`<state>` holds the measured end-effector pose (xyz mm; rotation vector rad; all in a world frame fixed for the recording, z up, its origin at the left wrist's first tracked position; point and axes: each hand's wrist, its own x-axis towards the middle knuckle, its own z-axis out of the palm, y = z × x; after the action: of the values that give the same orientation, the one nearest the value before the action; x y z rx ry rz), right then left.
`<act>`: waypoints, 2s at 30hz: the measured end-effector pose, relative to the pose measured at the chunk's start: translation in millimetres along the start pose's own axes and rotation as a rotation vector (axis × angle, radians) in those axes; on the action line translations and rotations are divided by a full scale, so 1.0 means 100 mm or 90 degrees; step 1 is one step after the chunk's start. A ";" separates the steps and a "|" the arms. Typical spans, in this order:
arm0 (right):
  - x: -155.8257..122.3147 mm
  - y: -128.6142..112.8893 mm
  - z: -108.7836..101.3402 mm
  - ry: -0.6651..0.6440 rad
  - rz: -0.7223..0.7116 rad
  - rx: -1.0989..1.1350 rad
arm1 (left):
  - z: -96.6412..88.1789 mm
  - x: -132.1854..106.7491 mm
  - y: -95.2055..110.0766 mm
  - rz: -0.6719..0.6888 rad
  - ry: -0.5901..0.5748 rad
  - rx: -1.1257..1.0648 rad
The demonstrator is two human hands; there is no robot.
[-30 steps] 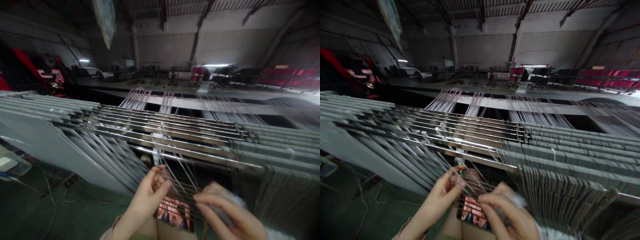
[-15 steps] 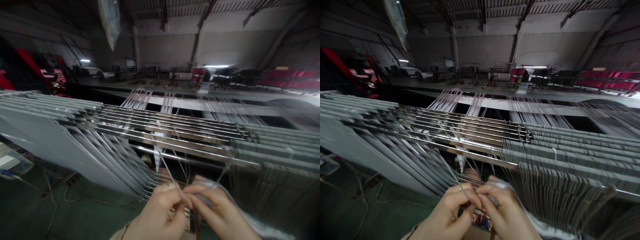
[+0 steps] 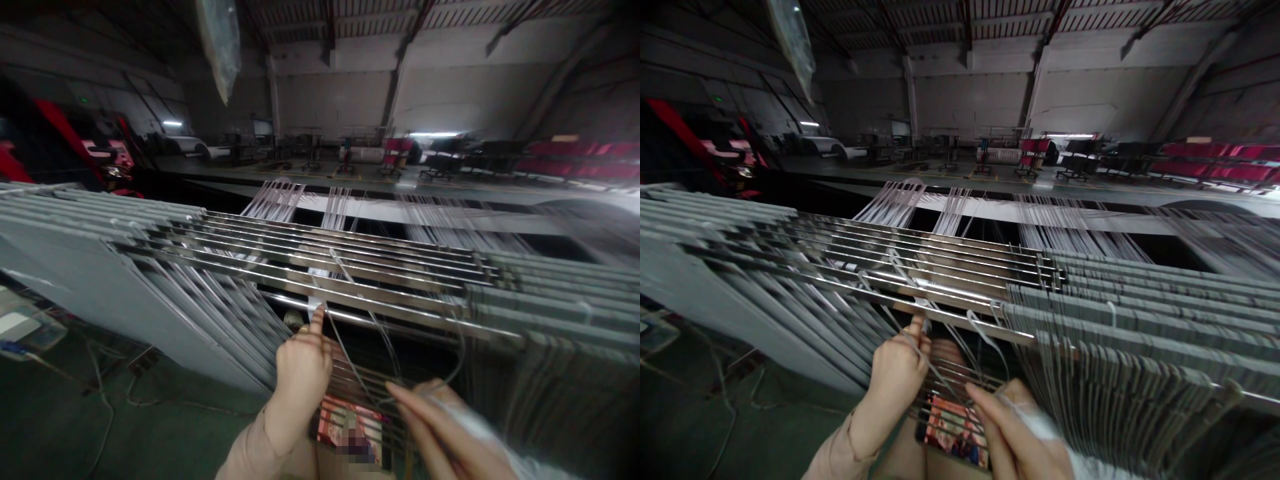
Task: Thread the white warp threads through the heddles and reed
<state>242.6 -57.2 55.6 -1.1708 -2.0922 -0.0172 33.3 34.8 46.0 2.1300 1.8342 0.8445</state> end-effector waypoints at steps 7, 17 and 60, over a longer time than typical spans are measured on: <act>0.05 -0.07 -0.02 0.008 0.003 -0.016 | 0.22 0.16 0.08 0.136 -0.011 -0.219; 0.13 -0.09 -0.02 -0.009 0.030 -0.012 | -0.02 0.02 0.02 0.143 0.039 -0.176; 0.49 -0.28 0.13 -0.116 0.145 0.236 | -0.40 -0.58 0.10 0.239 -0.067 -0.570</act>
<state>198.6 -33.0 84.2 -1.2049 -1.9894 0.5787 15.9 -31.4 67.2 1.8365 0.7417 1.2817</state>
